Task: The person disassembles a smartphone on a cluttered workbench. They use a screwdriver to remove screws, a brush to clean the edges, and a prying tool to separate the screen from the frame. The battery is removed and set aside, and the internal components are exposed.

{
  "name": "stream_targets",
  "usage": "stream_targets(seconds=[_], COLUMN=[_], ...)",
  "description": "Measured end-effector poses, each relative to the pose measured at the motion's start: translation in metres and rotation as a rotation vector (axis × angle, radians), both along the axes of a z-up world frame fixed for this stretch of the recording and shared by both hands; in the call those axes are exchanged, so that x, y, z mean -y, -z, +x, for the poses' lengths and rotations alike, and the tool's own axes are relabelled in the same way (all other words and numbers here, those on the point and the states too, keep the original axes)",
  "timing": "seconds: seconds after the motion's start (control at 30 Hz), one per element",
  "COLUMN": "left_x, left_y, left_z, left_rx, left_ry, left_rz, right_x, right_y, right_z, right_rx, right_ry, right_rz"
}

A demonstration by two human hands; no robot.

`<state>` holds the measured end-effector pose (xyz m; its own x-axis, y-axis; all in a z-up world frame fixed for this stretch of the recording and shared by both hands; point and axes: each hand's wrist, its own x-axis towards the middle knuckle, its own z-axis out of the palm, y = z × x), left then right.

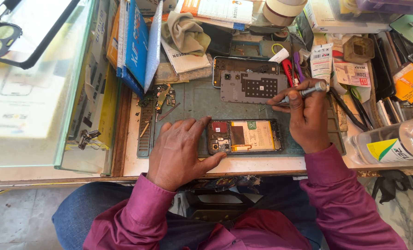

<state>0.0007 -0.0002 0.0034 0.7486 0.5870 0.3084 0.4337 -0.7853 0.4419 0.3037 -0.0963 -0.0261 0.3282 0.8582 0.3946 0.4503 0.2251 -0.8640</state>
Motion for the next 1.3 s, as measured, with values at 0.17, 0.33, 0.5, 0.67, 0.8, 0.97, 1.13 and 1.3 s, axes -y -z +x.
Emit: stream_targets(seconds=[0.17,0.33,0.5,0.67,0.8,0.97,1.13,1.3], left_x=[0.001,0.0,-0.004,-0.005,-0.004,-0.007,-0.003,-0.002], left_y=[0.0,0.004,0.009,0.009,0.009,0.01,0.008,0.005], left_z=[0.0,-0.002,-0.003,-0.003,-0.005,-0.008,-0.01,-0.012], left_rx=[-0.001,0.041,0.042,0.06,0.037,0.076,0.077,0.081], left_ry=[-0.013,-0.007,0.03,0.015,-0.034,-0.021,-0.048,-0.046], left_rz=[-0.017,-0.002,0.0,0.043,0.071,0.074,0.072,0.067], right_x=[0.003,0.008,0.015,0.019,0.023,0.025,0.027,0.029], right_y=[0.003,0.006,0.004,0.003,0.006,0.015,0.021,0.021], right_z=[0.001,0.001,0.001,0.0,0.003,0.008,0.012,0.012], right_rx=[-0.017,-0.117,-0.104,-0.098,-0.055,-0.056,-0.015,0.008], right_ry=[-0.005,-0.001,0.032,0.066,0.103,0.139,0.117,0.104], right_rz=[0.022,0.064,0.147,0.143,0.171,0.185,0.195,0.153])
